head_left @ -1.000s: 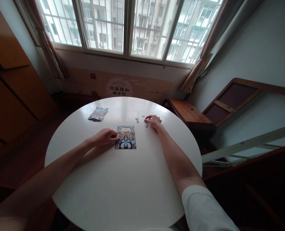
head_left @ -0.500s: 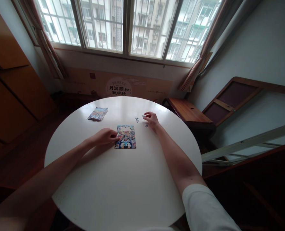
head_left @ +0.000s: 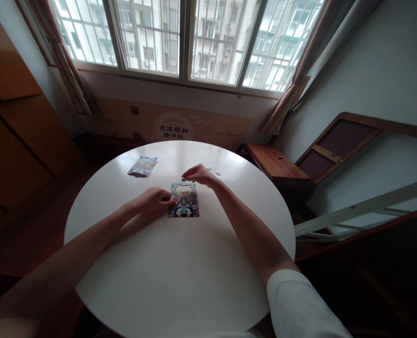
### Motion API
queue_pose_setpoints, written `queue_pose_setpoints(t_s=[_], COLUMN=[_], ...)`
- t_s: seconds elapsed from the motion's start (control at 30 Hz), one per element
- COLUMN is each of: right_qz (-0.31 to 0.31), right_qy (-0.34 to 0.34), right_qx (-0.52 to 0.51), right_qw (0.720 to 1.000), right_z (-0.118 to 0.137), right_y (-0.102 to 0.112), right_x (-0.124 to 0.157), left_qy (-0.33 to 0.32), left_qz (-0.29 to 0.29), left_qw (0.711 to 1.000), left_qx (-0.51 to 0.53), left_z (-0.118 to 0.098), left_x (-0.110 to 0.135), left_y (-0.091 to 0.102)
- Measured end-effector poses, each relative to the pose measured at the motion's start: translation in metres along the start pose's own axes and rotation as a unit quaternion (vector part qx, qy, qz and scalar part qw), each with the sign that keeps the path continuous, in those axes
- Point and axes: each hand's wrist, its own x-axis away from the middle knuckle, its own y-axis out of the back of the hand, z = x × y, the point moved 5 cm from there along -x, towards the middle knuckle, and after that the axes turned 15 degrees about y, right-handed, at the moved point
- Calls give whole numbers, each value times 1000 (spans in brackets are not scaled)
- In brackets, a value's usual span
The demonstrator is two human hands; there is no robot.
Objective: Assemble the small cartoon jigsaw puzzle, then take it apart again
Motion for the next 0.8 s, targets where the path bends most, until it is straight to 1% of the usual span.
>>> queue_pose_setpoints(t_s=[0.1,0.2,0.3,0.4,0.57,0.8], right_qz=[0,5,9,15,20,37], right_qy=[-21,-51,-67,-52,-14,-9], right_qx=[-41,-86,-93,-40,54,117], right_qw=[999,995,993,998,998,992], right_z=[1,-4,-12,-16,-12,-7], right_y=[-12,-21,-25,-24,-24,-27], right_x=[-1,-1,-1,-2,-2,0], left_qy=[4,2,5,11,9,-11], left_qz=[3,4,6,9,8,1], left_qw=[1000,1000,1000,1000,1000,1000], left_qx=[-7,-19,-27,-23,-15,3], left_z=[1,1,0,-1,-1,3], left_x=[-1,-1,-1,-1,-2,-3], left_y=[-1,-1,-1,0,0,-2])
